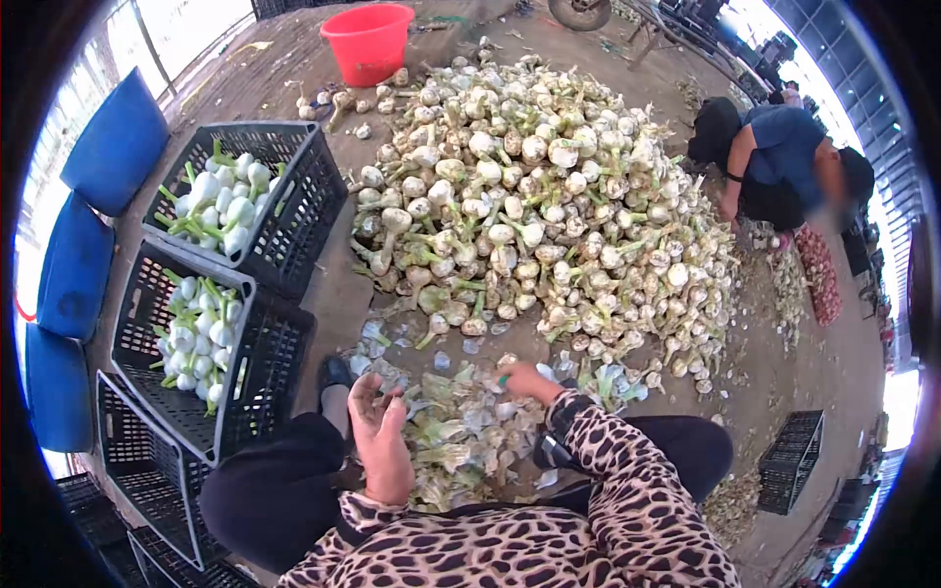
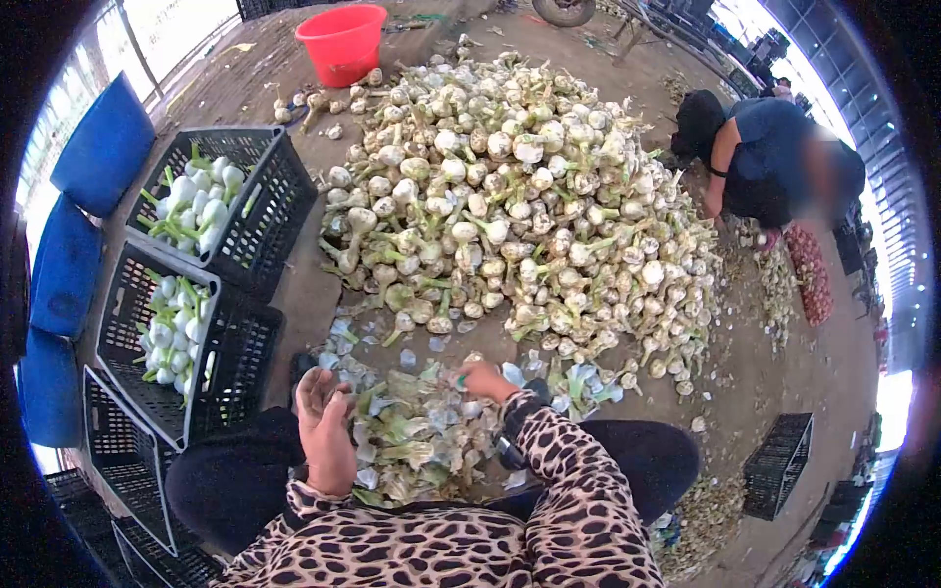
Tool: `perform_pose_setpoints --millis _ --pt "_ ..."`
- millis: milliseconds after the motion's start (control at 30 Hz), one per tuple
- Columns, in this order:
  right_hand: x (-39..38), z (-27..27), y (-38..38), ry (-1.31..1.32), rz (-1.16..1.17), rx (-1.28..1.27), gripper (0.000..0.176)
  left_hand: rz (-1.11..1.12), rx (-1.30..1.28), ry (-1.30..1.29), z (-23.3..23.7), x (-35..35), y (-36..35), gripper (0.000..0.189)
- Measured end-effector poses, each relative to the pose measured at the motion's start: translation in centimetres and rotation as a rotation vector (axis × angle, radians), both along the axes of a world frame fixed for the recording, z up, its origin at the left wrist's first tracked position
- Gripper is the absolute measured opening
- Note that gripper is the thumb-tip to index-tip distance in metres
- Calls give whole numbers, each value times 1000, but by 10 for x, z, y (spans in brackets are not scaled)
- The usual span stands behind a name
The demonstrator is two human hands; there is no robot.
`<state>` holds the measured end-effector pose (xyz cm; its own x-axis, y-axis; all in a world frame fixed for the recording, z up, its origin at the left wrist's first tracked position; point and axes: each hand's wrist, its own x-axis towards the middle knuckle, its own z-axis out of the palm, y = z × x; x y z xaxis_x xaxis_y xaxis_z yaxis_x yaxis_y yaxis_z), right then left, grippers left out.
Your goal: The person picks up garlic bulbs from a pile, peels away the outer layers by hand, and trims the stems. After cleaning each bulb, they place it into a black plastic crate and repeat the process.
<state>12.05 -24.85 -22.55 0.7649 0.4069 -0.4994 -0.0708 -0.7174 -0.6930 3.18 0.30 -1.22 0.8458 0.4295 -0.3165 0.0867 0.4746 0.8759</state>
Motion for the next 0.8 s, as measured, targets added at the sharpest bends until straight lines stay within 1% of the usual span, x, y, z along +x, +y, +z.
perform_pose_setpoints --millis 67,133,200,233,333,367,433,467,500,567,633,667,700,733,767,800 --pt "24 -22 -36 -150 -359 -204 24 -11 -15 61 0 6 -4 47" --pt "55 -23 -67 -405 -610 -156 27 -14 -42 99 2 13 -11 47" --pt "88 9 -78 -219 -830 -3 30 -48 -50 131 5 20 -17 48" --pt "108 12 -83 -268 -766 -167 39 -61 -49 149 3 23 -20 47" --pt "145 26 -79 -282 -776 -368 51 -96 -38 190 -9 27 -24 47" --pt "155 38 -74 -170 -786 -341 59 -104 -45 197 -10 28 -25 47" --pt "166 33 -76 -112 -736 -321 57 -127 -63 221 -13 30 -28 48" --pt "172 46 -70 -92 -714 -310 56 -148 -63 235 -14 30 -29 48" --pt "171 61 -63 19 -860 -209 54 -171 -62 241 -14 29 -30 48" --pt "169 -3 -83 -289 -820 -160 45 -211 -59 238 -17 28 -31 49" --pt "148 20 -70 -527 -718 -215 25 -238 -91 241 -20 28 -32 49" --pt "139 14 -57 -481 -811 -107 29 -272 -101 255 -16 28 -32 49" --pt "118 80 -30 -413 -686 -60 32 -293 -79 242 -19 26 -32 51" --pt "109 71 -27 -405 -523 15 35 -318 -58 237 -24 22 -32 53" --pt "90 117 -2 -277 -488 13 36 -346 -36 236 -27 22 -32 55" --pt "69 141 16 -344 -393 76 31 -339 -68 211 -27 23 -34 57"
